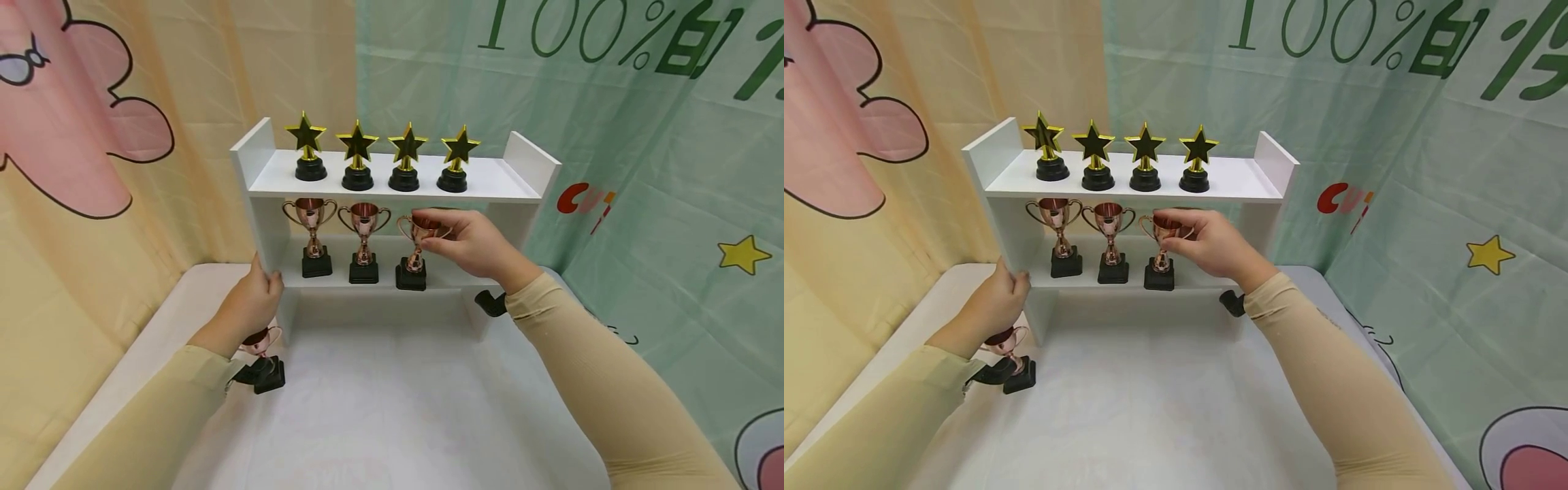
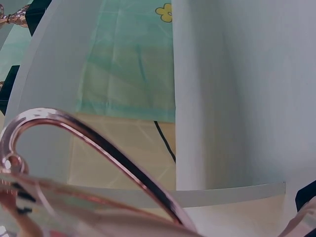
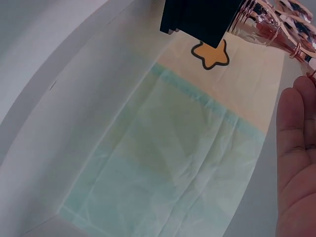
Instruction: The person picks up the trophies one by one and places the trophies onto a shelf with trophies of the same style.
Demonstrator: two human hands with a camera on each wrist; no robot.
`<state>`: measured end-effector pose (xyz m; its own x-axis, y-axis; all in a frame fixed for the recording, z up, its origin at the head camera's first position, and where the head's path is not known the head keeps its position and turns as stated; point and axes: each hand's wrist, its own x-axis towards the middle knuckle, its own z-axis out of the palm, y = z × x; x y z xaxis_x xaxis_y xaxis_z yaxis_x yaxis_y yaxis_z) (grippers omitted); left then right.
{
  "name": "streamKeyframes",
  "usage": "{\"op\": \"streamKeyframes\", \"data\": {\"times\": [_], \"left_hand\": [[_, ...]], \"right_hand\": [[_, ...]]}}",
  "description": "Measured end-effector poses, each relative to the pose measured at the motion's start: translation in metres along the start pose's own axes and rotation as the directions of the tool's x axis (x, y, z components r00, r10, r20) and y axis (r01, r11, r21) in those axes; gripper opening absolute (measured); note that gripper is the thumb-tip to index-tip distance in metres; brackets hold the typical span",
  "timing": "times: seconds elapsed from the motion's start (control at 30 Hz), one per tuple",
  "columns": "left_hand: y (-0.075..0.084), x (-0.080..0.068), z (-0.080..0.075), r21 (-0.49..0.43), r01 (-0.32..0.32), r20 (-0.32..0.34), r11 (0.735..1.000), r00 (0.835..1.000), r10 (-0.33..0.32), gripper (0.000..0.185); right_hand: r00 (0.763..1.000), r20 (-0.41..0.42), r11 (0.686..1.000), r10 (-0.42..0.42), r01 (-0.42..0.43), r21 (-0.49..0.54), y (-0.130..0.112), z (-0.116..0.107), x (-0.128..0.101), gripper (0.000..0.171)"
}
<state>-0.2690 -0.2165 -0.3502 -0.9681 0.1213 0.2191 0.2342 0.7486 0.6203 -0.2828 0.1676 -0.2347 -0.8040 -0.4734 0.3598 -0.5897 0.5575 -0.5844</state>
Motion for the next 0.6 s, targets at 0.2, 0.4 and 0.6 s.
{"op": "streamKeyframes", "data": {"times": [0.2, 0.4, 0.6], "left_hand": [[-0.001, 0.000, 0.000, 0.003, -0.009, -0.003, 1.000, 1.000, 0.009, 0.066], [-0.002, 0.001, 0.000, 0.005, -0.004, 0.000, 1.000, 1.000, 0.004, 0.066], [-0.001, 0.000, 0.000, 0.002, 0.003, 0.004, 1.000, 1.000, -0.003, 0.066]], "right_hand": [[1.000, 0.004, 1.000, 0.008, -0.008, -0.017, 0.002, 0.001, 0.004, 0.046], [1.000, 0.019, 1.000, 0.013, -0.013, -0.013, 0.004, 0.002, 0.008, 0.046], [0.999, 0.033, 1.000, 0.027, -0.027, -0.002, 0.009, 0.003, 0.013, 0.046]]}}
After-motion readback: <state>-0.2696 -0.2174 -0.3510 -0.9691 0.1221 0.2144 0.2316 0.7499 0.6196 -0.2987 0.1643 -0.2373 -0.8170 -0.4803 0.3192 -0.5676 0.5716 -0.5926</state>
